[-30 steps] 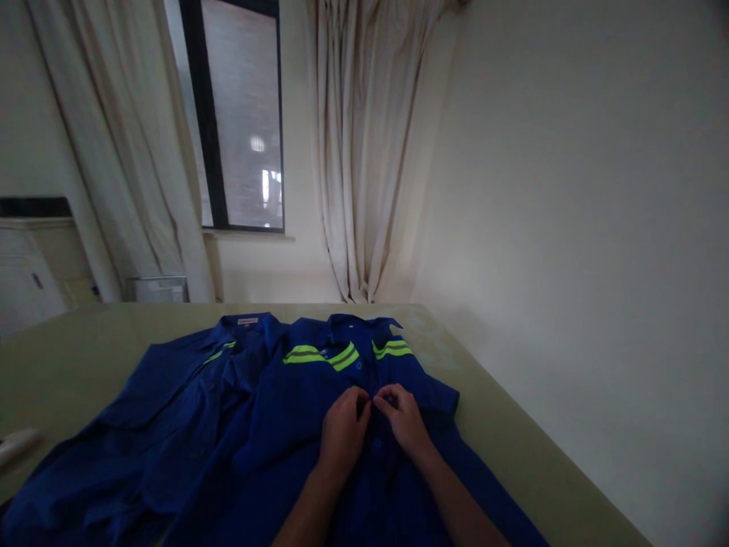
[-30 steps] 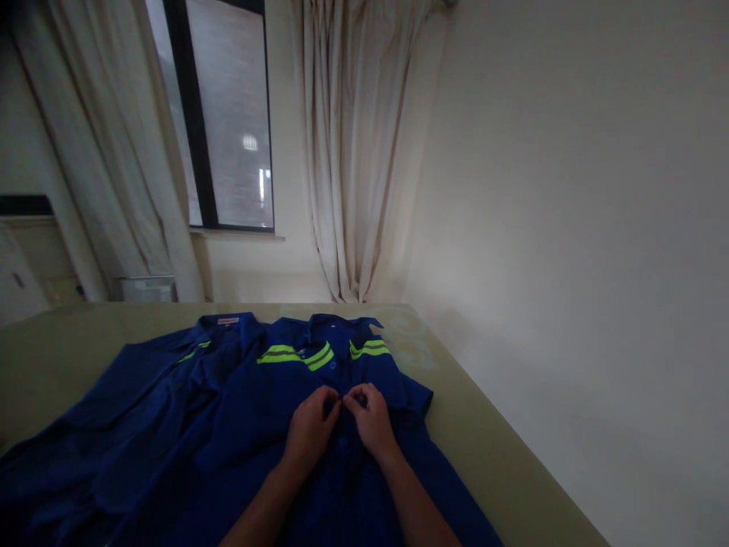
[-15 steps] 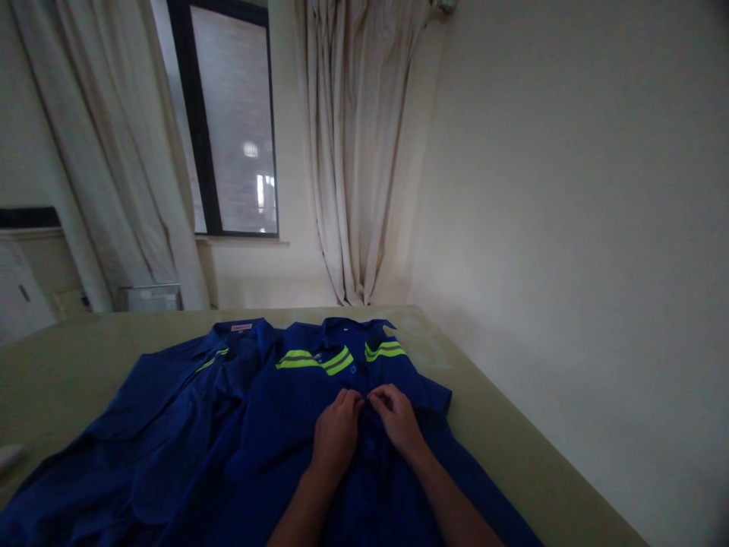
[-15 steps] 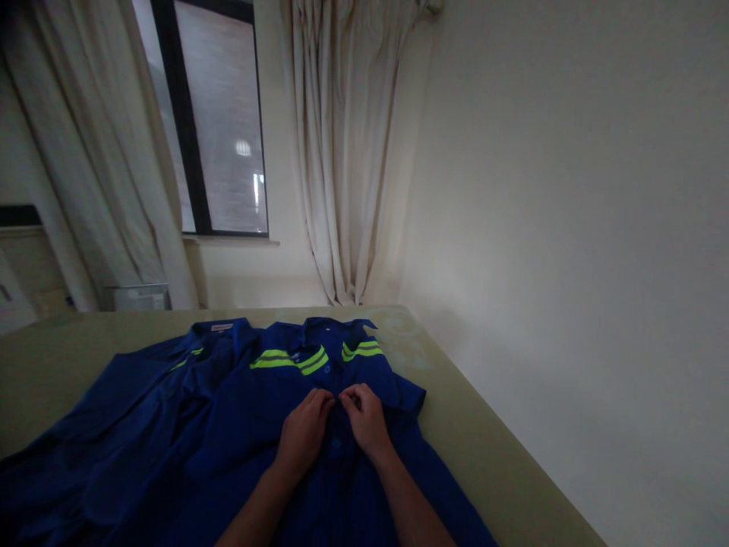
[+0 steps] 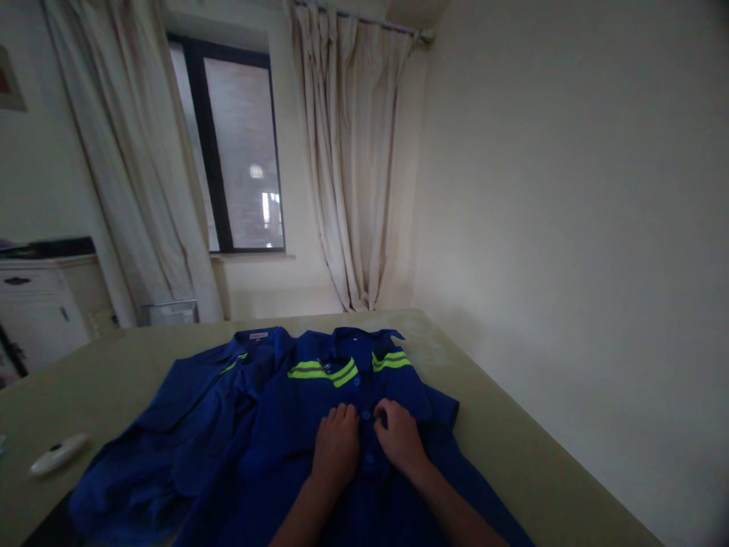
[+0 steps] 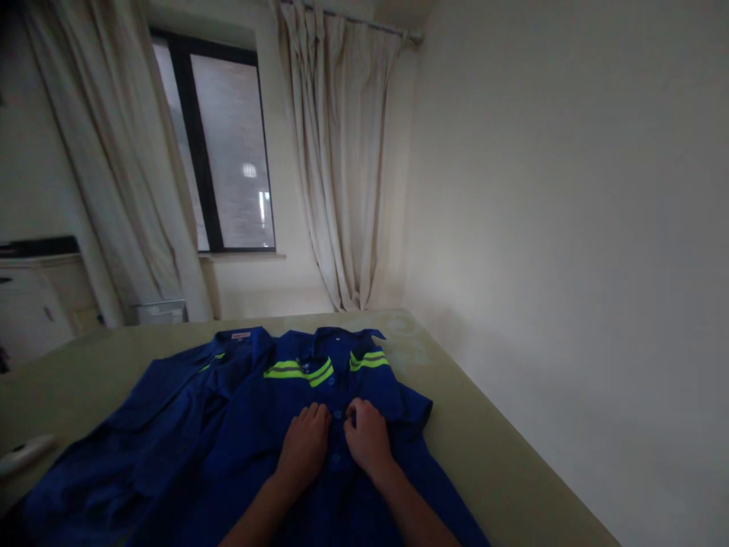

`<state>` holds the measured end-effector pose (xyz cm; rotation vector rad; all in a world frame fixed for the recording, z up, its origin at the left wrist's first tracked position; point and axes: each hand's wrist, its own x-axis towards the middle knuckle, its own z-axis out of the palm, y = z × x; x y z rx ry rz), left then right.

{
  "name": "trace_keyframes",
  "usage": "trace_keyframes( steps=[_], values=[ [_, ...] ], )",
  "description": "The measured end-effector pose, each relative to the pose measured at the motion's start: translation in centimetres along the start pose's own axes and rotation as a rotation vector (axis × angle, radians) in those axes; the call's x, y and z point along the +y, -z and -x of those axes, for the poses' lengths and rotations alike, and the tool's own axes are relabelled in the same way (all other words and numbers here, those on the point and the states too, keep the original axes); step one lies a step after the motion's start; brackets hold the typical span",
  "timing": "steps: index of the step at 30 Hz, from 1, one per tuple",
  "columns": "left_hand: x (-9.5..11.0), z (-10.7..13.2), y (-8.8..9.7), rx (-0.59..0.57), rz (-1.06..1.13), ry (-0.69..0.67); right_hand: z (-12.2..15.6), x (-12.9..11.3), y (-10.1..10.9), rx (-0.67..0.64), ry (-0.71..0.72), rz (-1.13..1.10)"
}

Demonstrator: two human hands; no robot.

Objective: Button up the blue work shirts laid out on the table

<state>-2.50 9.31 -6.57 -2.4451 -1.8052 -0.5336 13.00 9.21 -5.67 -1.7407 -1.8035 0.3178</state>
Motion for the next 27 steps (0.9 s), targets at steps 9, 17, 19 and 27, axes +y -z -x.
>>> trace_keyframes(
  steps=[9,17,19,27],
  values=[
    [2.0,4.0,2.0,-0.233,-0.037,0.007,-1.5,-3.0,0.4,0.045,-0.093,0.302],
    [1.8,2.0,3.6,-0.155,0.050,0.029,-1.9,1.1,-0.7,0.156,-0.070,-0.074],
    [1.6,0.8,3.0,-0.029,0.052,-0.013,-2.1,1.8,-0.4,0.175,-0.039,-0.156],
    [0.5,-3.7,-0.1,-0.129,0.066,0.002,-3.5,2.9,-0.5,0.142,-0.044,-0.282]
  ],
)
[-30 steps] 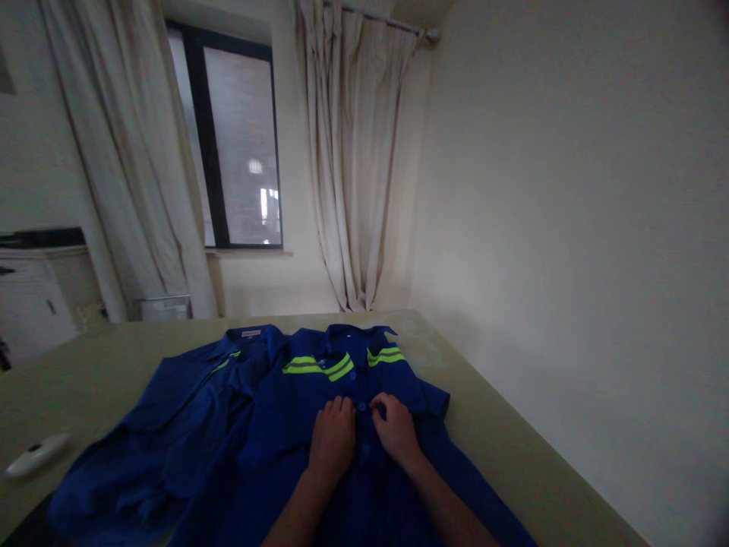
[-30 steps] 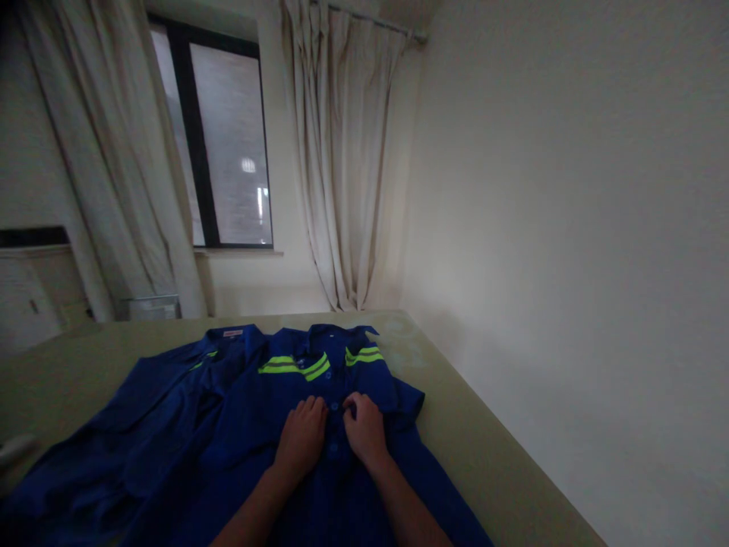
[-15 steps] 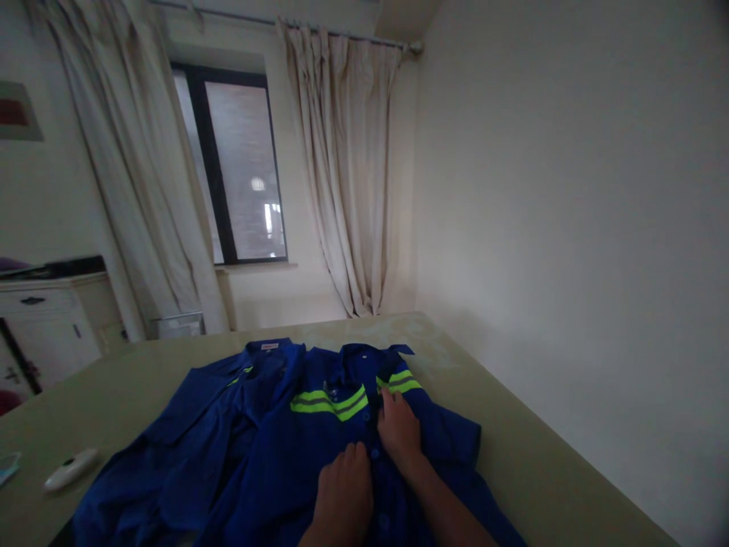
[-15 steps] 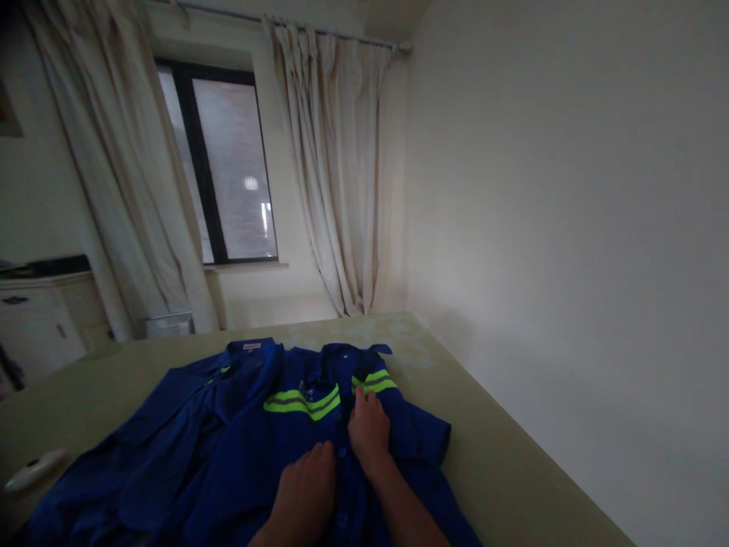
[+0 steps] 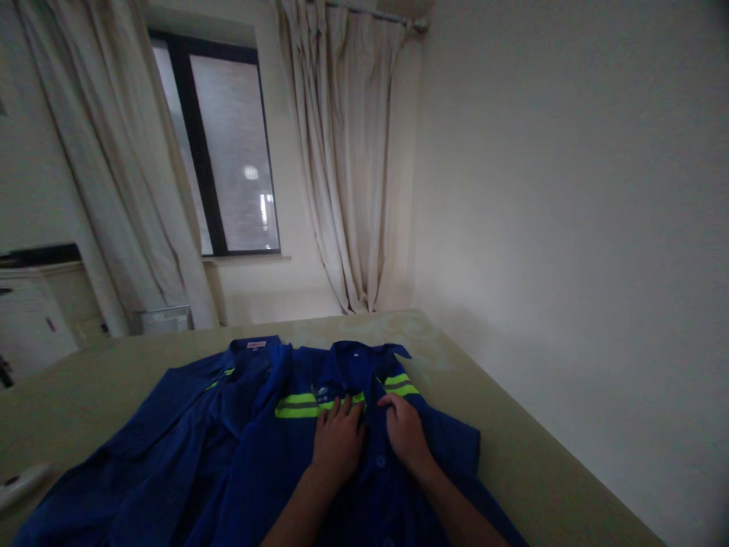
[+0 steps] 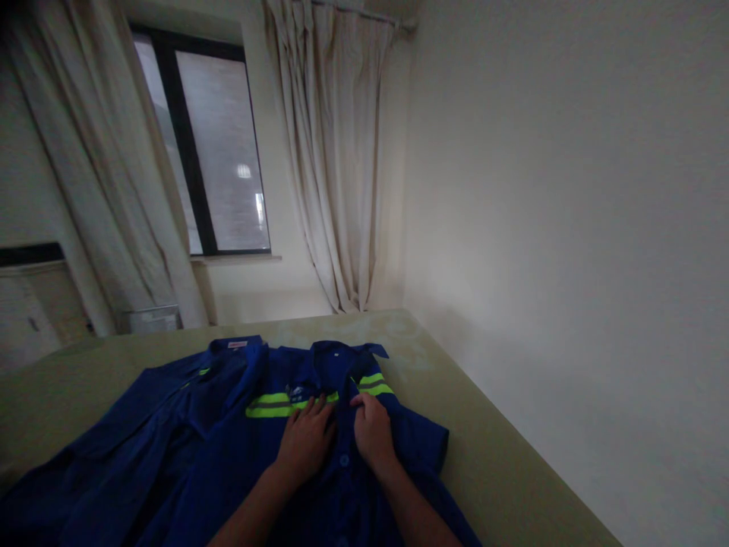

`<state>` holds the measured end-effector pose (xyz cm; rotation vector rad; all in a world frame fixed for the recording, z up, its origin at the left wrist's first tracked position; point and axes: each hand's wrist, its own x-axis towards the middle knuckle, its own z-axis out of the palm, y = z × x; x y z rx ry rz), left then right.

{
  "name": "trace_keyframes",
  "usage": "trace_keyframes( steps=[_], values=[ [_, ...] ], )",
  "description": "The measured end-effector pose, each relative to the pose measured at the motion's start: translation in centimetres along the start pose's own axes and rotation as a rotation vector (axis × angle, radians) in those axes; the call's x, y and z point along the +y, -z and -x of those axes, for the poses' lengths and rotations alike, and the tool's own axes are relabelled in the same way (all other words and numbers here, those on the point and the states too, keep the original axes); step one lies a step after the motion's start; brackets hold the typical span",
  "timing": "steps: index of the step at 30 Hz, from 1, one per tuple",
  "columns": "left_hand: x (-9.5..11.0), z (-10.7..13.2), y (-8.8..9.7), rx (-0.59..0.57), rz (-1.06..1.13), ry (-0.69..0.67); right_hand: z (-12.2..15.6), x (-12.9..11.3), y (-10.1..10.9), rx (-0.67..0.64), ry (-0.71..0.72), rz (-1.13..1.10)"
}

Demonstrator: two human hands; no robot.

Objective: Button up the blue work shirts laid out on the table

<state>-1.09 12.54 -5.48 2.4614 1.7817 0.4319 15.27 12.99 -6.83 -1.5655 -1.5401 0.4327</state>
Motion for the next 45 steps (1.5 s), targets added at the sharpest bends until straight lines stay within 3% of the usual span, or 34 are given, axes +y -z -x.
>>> trace_keyframes(
  steps=[6,13,17,20,26,33,40,45],
  values=[
    [-0.1,-1.8,-0.5,-0.015,0.034,0.043,-1.2,-0.5,0.9,-0.078,0.029,0.013],
    [0.7,-0.4,0.0,0.063,0.186,0.044,-0.1,-1.8,0.2,-0.095,0.009,0.253],
    [0.7,0.0,0.6,0.066,0.190,0.035,0.1,-2.6,-0.2,-0.156,-0.060,0.346],
    [0.6,0.2,0.6,0.094,0.180,0.006,0.4,-3.0,-0.4,-0.128,-0.087,0.364],
    [0.6,0.5,0.5,0.170,0.237,-0.011,0.9,-2.4,-0.1,-0.127,0.007,0.266],
    [0.3,0.4,0.1,0.226,0.250,0.000,0.4,-2.3,0.3,-0.002,0.150,0.025],
    [0.3,0.4,0.4,0.250,0.253,-0.048,0.6,-2.5,0.1,-0.092,0.170,0.034],
    [0.5,0.5,0.4,0.245,0.280,-0.049,0.9,-2.9,0.2,-0.075,0.137,0.096]
  ],
)
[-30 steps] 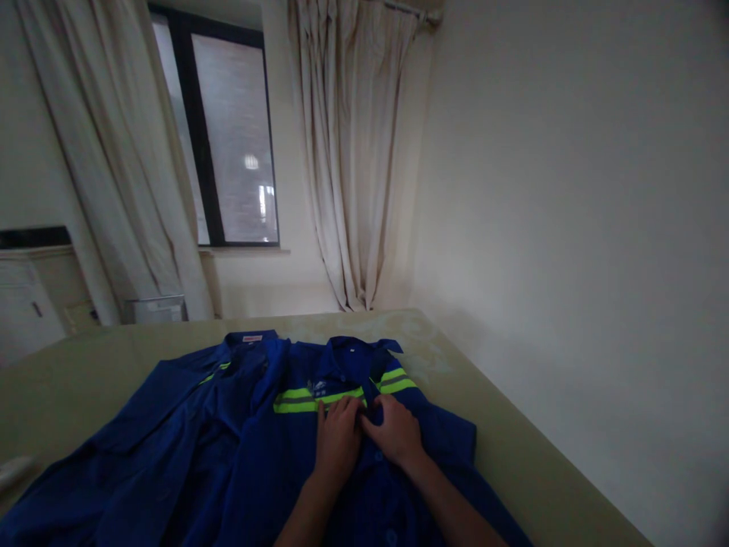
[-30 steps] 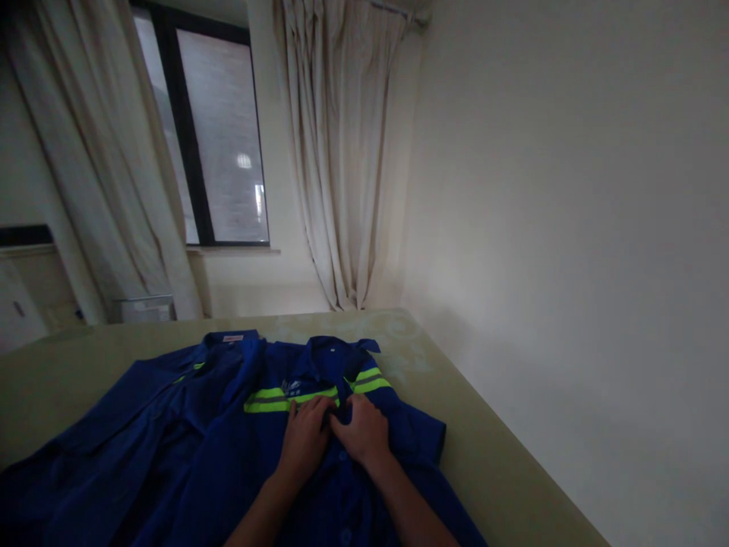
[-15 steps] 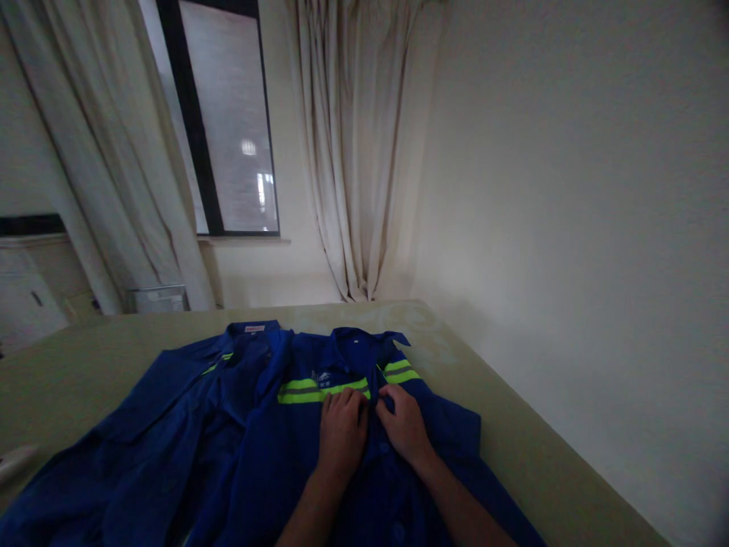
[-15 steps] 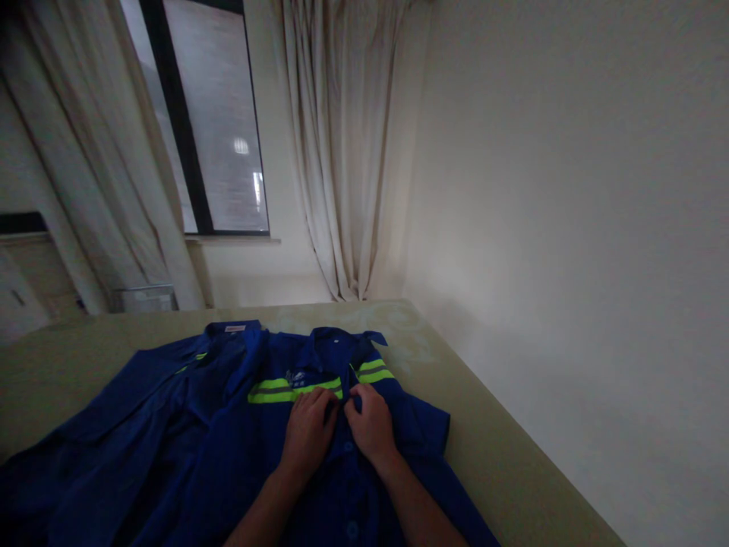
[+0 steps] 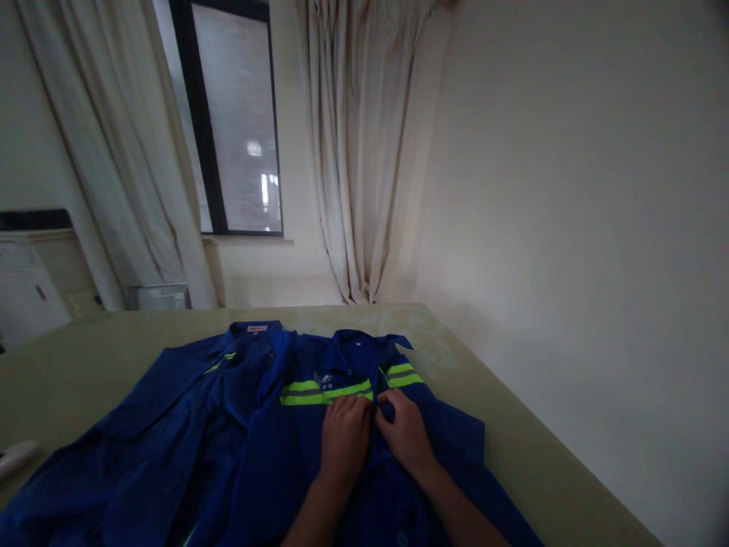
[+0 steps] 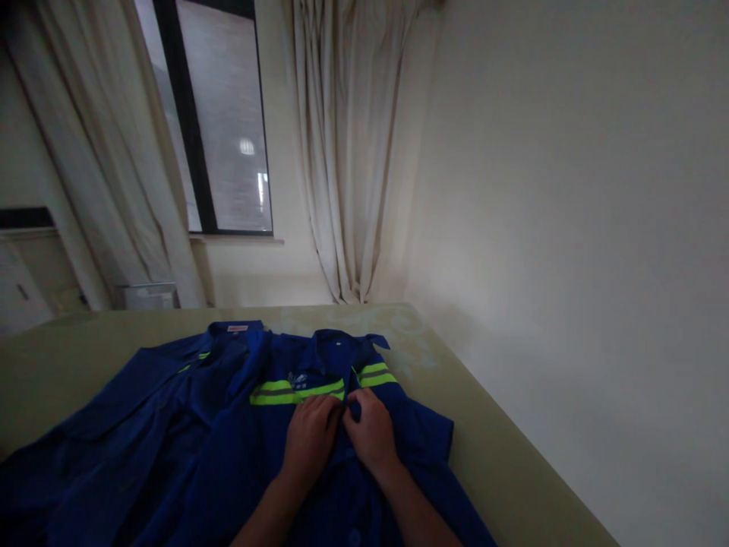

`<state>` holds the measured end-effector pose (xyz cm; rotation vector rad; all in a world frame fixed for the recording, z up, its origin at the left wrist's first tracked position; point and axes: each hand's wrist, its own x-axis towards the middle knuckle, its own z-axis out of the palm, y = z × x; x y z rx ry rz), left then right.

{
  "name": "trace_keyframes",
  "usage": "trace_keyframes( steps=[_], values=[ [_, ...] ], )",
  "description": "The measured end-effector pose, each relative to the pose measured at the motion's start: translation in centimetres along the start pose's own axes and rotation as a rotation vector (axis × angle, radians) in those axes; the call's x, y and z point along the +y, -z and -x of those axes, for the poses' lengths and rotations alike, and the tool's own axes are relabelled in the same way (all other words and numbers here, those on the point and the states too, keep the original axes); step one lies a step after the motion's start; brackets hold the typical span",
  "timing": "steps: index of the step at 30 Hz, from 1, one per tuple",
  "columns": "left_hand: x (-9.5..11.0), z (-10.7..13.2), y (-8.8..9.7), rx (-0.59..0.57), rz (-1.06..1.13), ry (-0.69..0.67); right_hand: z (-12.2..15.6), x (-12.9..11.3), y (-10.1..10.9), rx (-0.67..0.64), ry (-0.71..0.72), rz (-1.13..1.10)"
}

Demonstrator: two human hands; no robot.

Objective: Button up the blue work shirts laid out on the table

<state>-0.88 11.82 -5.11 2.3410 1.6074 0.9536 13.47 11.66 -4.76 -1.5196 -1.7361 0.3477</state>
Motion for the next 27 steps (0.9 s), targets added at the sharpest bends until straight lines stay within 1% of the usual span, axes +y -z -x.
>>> trace_keyframes(
  steps=[6,8,12,16,19,21,27],
  values=[
    [0.08,-0.04,-0.12,0.013,-0.022,0.058,0.09,-0.06,-0.05,-0.006,-0.010,0.092],
    [-0.05,-0.09,-0.19,0.005,-0.011,0.057,0.08,0.03,-0.07,-0.014,-0.006,0.094],
    [-0.19,-0.06,-0.29,-0.008,0.034,0.004,0.01,0.07,0.03,-0.011,0.022,0.023],
    [0.04,-0.03,-0.36,-0.023,-0.038,0.052,-0.02,-0.06,0.08,-0.003,0.071,-0.047],
    [0.07,-0.13,-0.49,-0.054,-0.079,0.068,0.11,-0.05,-0.06,-0.026,0.095,-0.056],
    [-0.06,-0.20,-0.59,-0.069,-0.057,0.072,0.23,0.00,-0.18,-0.037,0.076,-0.031],
    [-0.52,-0.15,-0.69,-0.084,0.040,0.091,0.33,0.08,-0.23,-0.012,-0.002,0.034]
  ],
)
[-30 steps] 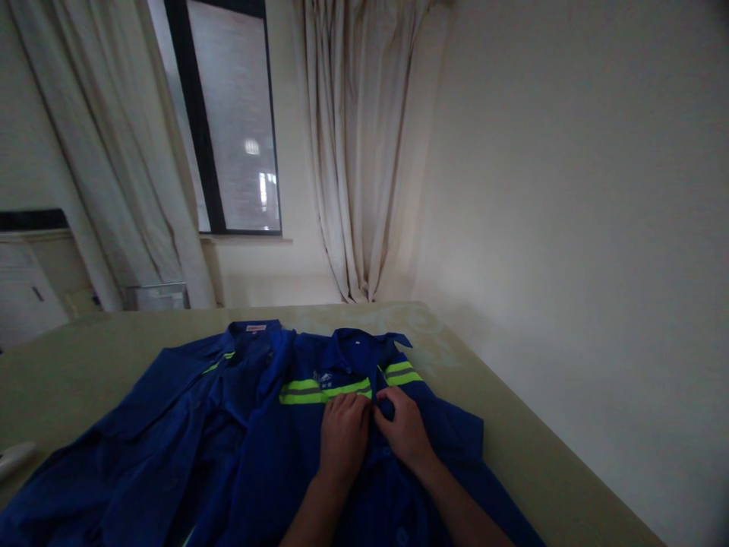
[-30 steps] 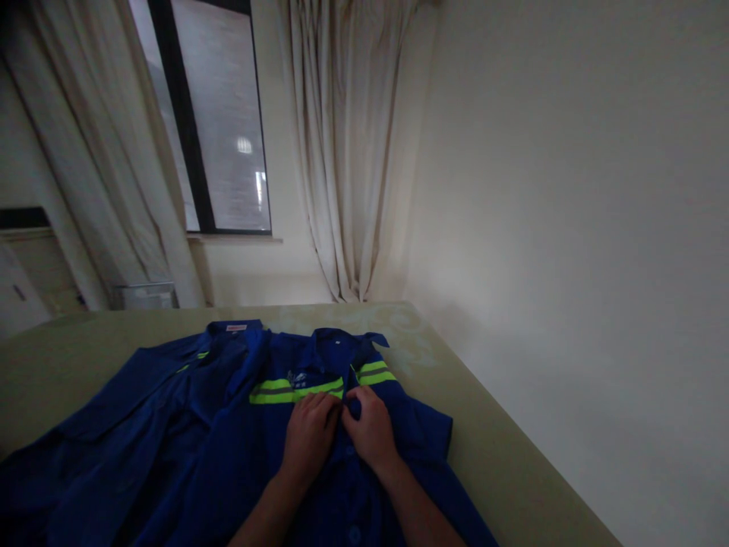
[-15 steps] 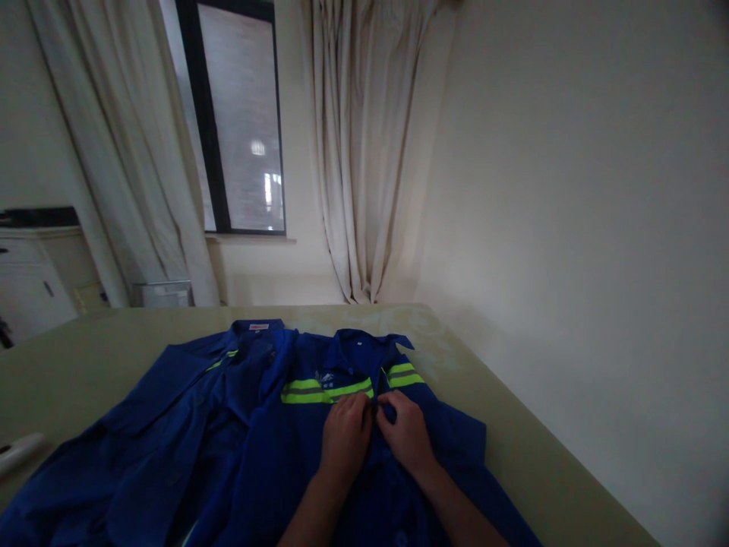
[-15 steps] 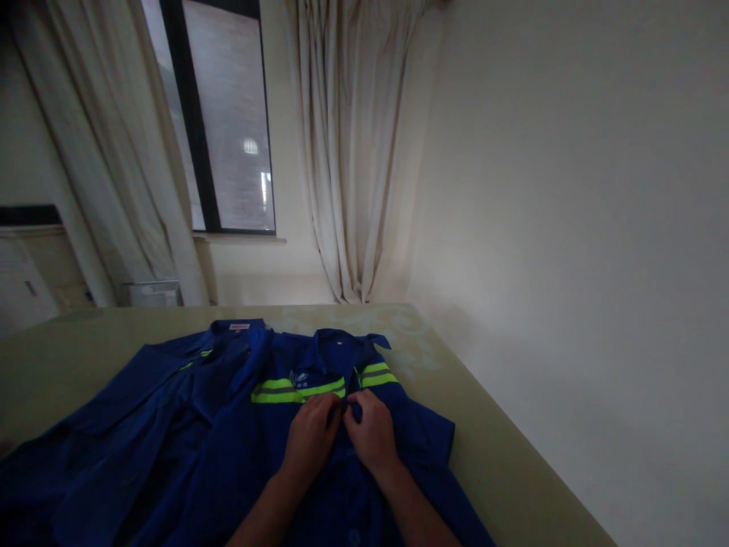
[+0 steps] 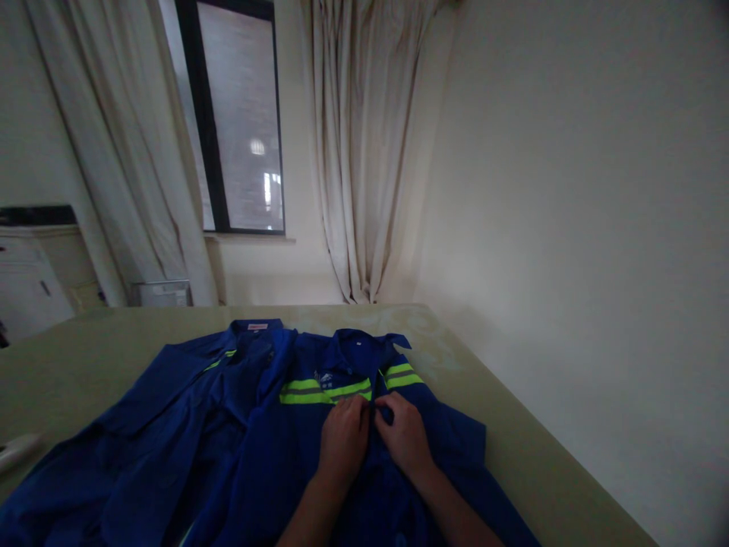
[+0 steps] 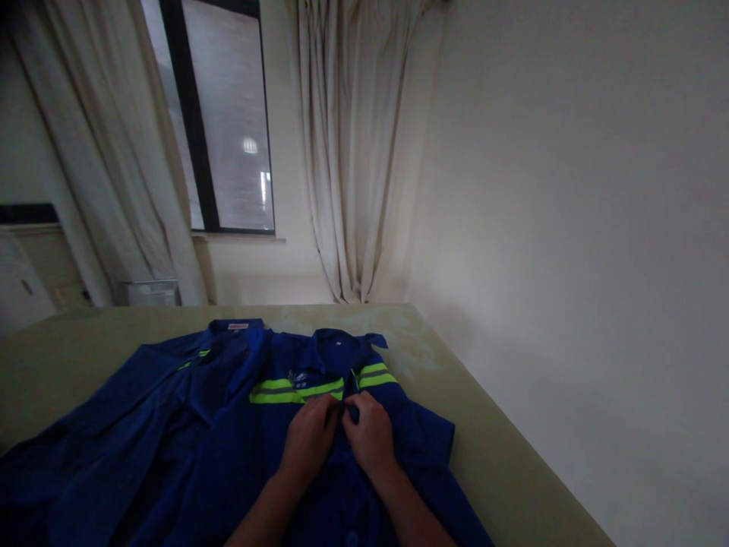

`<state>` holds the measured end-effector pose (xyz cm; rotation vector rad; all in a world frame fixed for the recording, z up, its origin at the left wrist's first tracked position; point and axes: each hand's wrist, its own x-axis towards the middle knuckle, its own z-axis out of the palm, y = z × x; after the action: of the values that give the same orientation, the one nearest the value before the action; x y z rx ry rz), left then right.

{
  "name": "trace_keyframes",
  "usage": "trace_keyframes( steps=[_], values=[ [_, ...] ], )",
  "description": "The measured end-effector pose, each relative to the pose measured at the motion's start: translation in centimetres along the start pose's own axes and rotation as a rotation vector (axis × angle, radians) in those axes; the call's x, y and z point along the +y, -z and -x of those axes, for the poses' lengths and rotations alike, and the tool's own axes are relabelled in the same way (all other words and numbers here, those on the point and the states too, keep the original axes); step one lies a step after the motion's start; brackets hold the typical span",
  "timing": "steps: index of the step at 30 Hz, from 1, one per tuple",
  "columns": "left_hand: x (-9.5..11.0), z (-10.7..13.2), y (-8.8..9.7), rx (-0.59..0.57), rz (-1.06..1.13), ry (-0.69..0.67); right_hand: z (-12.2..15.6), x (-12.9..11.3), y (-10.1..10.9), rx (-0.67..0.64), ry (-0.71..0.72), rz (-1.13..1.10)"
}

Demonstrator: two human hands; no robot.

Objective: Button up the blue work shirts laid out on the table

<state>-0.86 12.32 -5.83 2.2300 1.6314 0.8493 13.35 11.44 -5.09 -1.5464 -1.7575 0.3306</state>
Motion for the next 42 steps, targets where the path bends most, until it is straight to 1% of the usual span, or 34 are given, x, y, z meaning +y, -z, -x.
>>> trace_keyframes(
  steps=[2,6,11,16,19,23,28,31,34,38,42],
  values=[
    [0.0,0.0,0.0,0.000,0.025,-0.009,-0.1,0.0,0.0,-0.006,-0.006,-0.004],
    [0.0,-0.1,-0.2,0.015,0.034,-0.002,-0.2,0.0,0.1,-0.027,0.030,-0.055],
    [-0.3,-0.1,-0.4,0.011,0.097,-0.034,-0.3,0.0,0.2,-0.016,0.017,-0.123],
    [-0.5,-0.2,-0.5,0.029,0.182,0.014,-0.9,0.7,0.5,-0.091,-0.003,-0.269],
    [-0.7,-0.2,-0.7,0.047,0.224,0.022,-1.2,1.2,0.4,-0.123,-0.019,-0.313],
    [-0.8,-0.3,-0.6,0.048,0.243,0.009,-1.3,1.5,0.1,-0.122,-0.032,-0.297],
    [-0.3,-0.2,-0.1,0.057,0.267,-0.002,-1.1,1.2,-0.1,-0.109,-0.045,-0.229],
    [-0.2,-0.3,0.0,0.048,0.302,0.038,-1.0,0.9,0.1,-0.070,0.002,-0.187],
    [-0.3,-0.4,-0.1,0.046,0.329,0.086,-0.8,0.6,0.2,-0.068,0.037,-0.148],
    [-0.4,-0.5,-0.1,0.035,0.289,0.134,-0.8,0.1,0.3,-0.061,0.037,-0.071],
    [-0.5,-0.6,-0.1,0.015,0.306,0.159,-0.7,0.0,0.2,-0.058,0.032,-0.036]
  ],
)
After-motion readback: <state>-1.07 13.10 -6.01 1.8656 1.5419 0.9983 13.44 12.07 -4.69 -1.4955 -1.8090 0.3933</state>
